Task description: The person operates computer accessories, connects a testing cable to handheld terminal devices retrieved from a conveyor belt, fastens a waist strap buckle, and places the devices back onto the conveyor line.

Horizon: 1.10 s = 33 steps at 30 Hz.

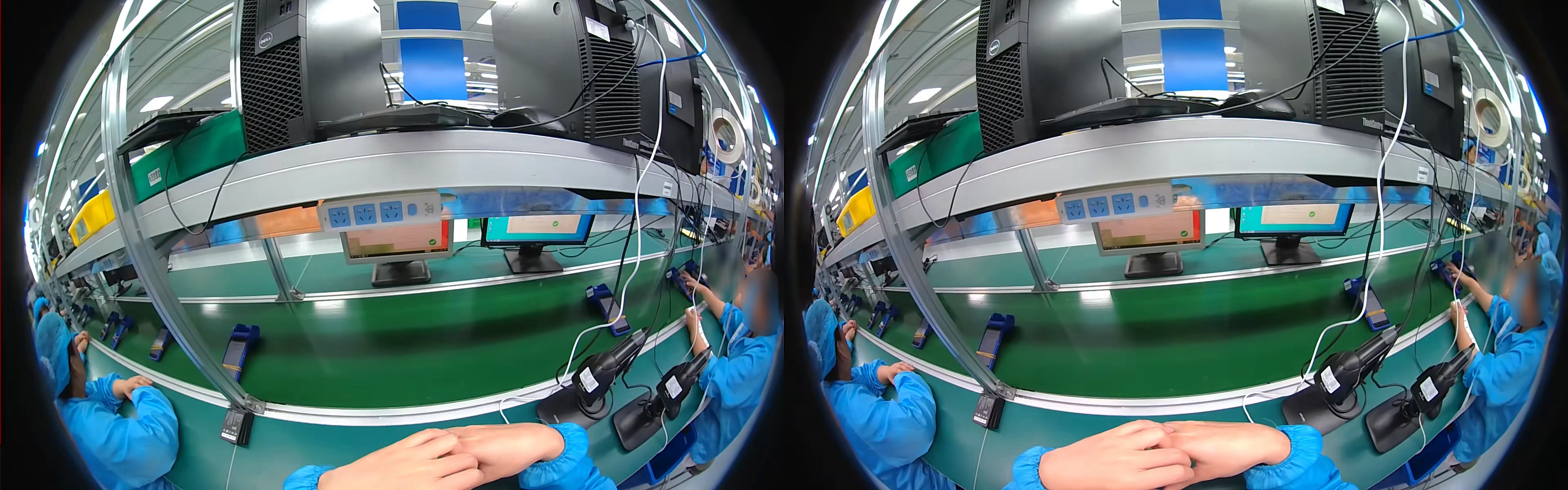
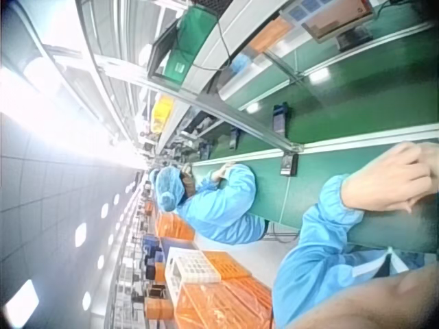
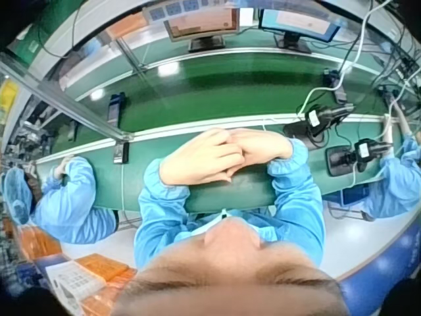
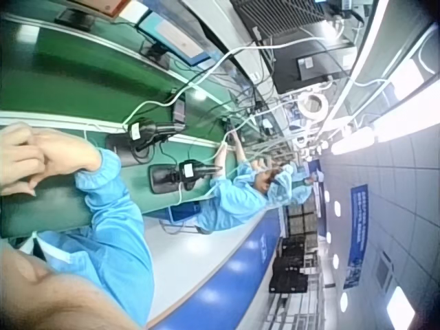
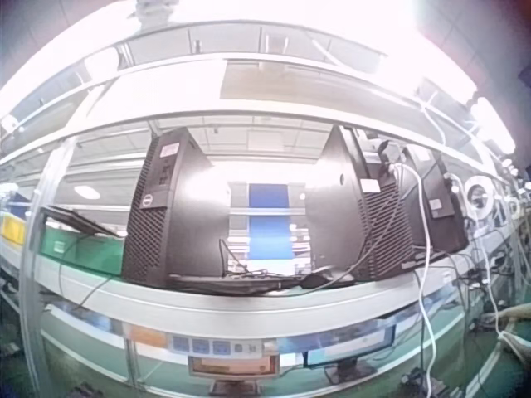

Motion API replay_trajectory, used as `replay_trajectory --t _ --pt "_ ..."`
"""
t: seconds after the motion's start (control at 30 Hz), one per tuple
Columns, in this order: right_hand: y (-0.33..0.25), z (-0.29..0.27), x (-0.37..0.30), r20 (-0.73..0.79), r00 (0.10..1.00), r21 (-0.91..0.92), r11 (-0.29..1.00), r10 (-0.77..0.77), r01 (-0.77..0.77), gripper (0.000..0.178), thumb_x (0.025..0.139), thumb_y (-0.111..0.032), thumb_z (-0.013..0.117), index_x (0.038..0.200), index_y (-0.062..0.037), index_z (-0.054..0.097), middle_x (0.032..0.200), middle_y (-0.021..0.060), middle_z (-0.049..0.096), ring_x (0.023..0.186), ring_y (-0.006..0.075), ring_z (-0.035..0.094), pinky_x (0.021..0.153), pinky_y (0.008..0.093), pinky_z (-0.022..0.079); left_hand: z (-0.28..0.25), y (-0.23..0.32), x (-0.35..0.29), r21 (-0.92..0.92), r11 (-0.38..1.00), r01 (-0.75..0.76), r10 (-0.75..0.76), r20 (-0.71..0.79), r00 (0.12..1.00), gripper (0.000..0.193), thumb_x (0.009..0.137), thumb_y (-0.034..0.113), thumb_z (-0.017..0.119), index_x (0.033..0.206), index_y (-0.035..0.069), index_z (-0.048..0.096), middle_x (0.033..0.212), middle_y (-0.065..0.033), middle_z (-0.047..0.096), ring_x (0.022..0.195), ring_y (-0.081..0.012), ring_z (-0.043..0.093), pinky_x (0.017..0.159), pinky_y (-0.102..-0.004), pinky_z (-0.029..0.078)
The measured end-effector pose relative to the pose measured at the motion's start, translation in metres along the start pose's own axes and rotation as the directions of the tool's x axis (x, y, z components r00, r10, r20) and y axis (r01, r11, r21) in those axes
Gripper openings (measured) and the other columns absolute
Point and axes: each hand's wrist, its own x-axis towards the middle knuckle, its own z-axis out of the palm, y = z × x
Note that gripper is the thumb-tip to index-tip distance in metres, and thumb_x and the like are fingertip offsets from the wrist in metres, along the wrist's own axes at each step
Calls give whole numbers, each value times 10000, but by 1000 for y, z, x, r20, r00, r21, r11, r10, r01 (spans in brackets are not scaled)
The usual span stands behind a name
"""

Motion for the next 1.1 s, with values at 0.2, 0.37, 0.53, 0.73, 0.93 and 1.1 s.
replay_trajectory --t 0.2,0.37,0.53,0.73,0.93,1.1 --pt "6 -10 -5 -77 997 -185 983 -32 17 333 992 -124 736 1297 -17 652 1339 194 664 1249 411 643 1058 434 517 2 -9 -4 75 995 62 -57 -64 996 347 870 248 768 1162 86 675 1183 -96 635 1143 -325 598 1066 -495 474" --pt "2 -18 -2 -547 809 228 968 215 -103 339 1055 -61 676 1383 -8 608 1228 102 716 1186 174 679 1007 362 562 -2 -39 -8 341 896 286 -78 -512 855 363 789 84 897 1114 105 736 1219 -82 696 1082 -326 657 915 -453 550" --pt "4 -18 4 -616 728 424 905 300 -14 426 1052 -52 680 1446 -16 523 1185 110 728 1162 178 688 1010 351 551 -4 -42 -10 329 834 442 -190 -581 791 398 765 127 929 1109 97 732 1258 -74 685 1160 -343 616 986 -470 517" --pt "0 -14 6 -592 743 513 857 313 48 542 1033 -19 696 1511 -41 442 1157 111 737 1147 179 695 1024 349 550 4 -43 -5 348 838 421 -159 -582 798 386 759 139 929 1103 111 757 1273 -64 684 1182 -332 615 1007 -470 506" --pt "-3 -12 6 -585 758 546 831 289 105 597 1016 19 702 1534 -46 414 1147 110 727 1134 176 697 1030 346 554 7 -44 -4 359 831 425 -134 -612 779 369 741 142 931 1080 132 783 1238 -49 698 1147 -315 636 977 -457 517" --pt "-3 -12 5 -570 782 563 814 254 146 614 1016 33 693 1550 -43 400 1131 100 719 1130 176 695 1030 346 554 9 -43 -2 390 834 389 -61 -637 769 358 715 166 943 1050 158 817 1189 -35 715 1074 -292 664 912 -443 538"
